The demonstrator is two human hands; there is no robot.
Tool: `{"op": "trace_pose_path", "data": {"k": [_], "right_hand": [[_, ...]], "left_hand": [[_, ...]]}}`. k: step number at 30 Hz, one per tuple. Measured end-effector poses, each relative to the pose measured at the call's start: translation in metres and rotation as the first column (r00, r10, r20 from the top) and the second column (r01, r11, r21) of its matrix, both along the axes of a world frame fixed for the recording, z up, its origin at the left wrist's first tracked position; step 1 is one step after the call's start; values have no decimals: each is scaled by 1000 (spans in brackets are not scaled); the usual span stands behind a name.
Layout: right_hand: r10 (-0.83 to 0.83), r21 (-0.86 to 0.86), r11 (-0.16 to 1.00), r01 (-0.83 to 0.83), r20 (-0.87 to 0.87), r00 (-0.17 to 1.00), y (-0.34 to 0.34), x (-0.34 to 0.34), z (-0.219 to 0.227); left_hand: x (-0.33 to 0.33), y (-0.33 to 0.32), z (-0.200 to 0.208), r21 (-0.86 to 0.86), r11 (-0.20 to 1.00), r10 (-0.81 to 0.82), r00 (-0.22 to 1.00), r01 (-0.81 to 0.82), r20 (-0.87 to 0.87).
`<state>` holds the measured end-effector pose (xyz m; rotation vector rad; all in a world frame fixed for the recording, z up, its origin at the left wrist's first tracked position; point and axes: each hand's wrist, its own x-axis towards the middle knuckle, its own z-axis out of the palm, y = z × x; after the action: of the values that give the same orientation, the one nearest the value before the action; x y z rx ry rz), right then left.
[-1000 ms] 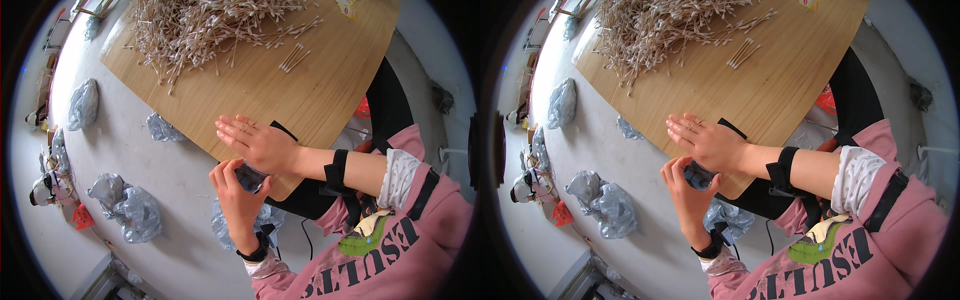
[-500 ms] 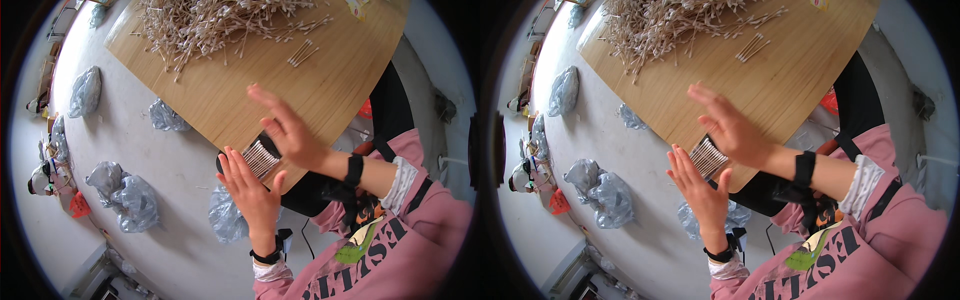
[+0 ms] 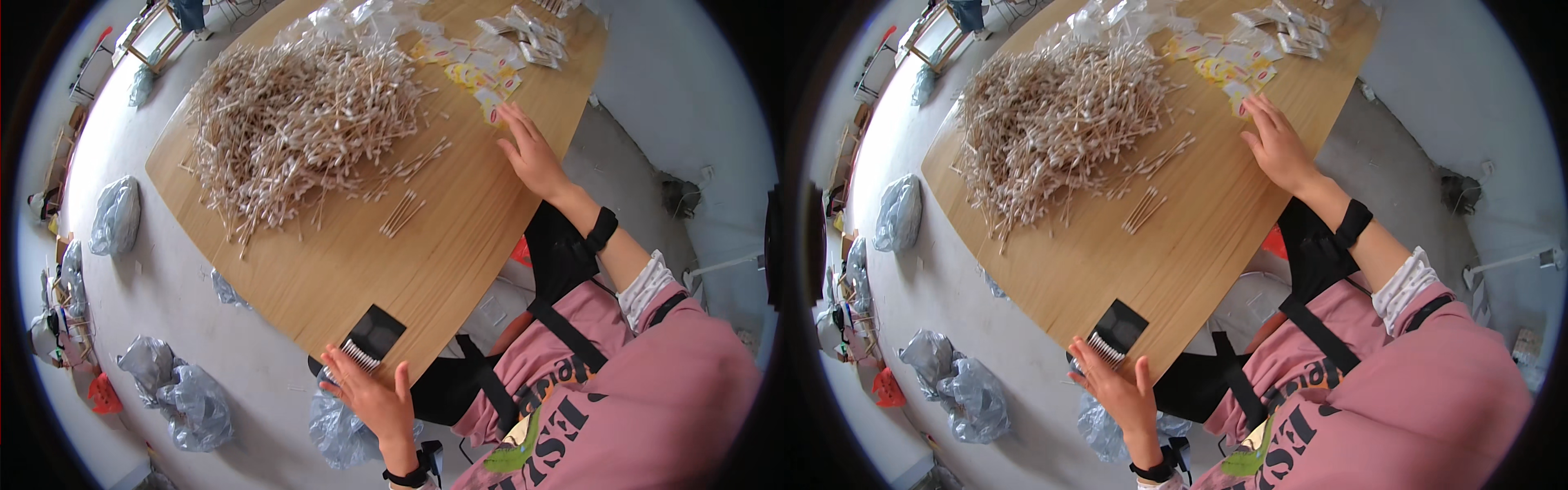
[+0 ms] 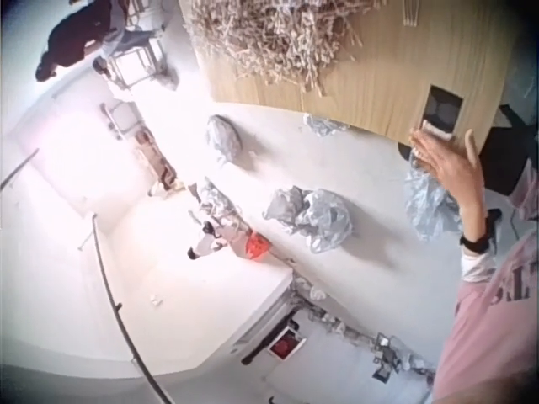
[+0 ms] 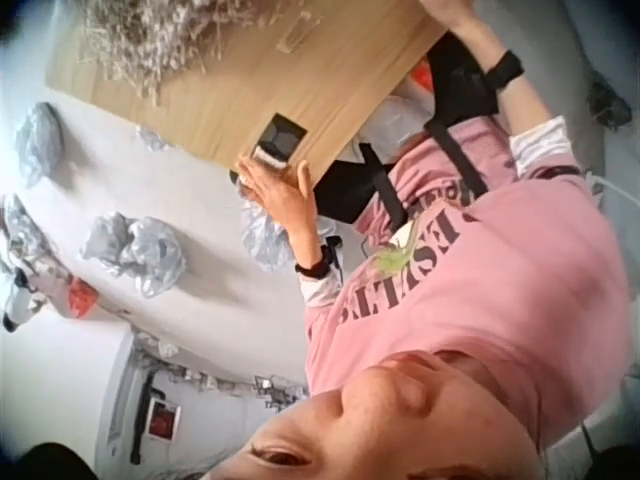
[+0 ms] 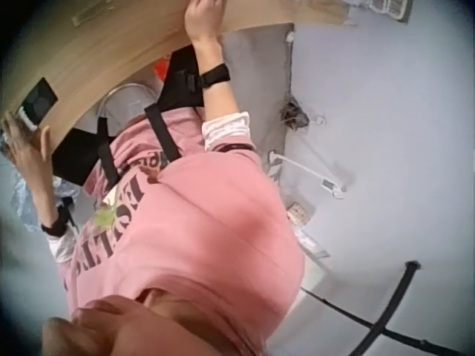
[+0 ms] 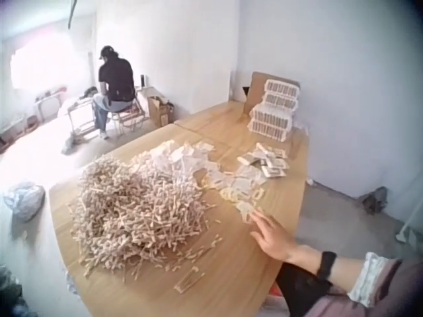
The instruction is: Packaging several cotton swabs into small plastic bags and sealing them with yellow stickers.
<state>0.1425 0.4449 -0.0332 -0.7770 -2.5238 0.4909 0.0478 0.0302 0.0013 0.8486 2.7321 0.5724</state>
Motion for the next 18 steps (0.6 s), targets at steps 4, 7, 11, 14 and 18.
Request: {"op": "trace_pose_path", "data": {"k": [4,7,11,14,18], "right_hand": [[-15,105,994,-17,292,956,9,9,-6],[88,97,986,-134,381,921,-29,23,-4],[215,50,966,-254,390,895,-75,43,6],[320,5,937,-348,386,866,-95,50,16],[496,-87,862,-499,347,796,-121,52,15]], "left_hand": [[15,14,1,167,986,3,991,19,-131],[27,33,9,265,962,-64,997,70,-30],[41,64,16,336,938,-89,996,79,14],[43,89,20,351,932,-100,995,91,7],[41,119,18,396,913,-127,991,104,34]]}}
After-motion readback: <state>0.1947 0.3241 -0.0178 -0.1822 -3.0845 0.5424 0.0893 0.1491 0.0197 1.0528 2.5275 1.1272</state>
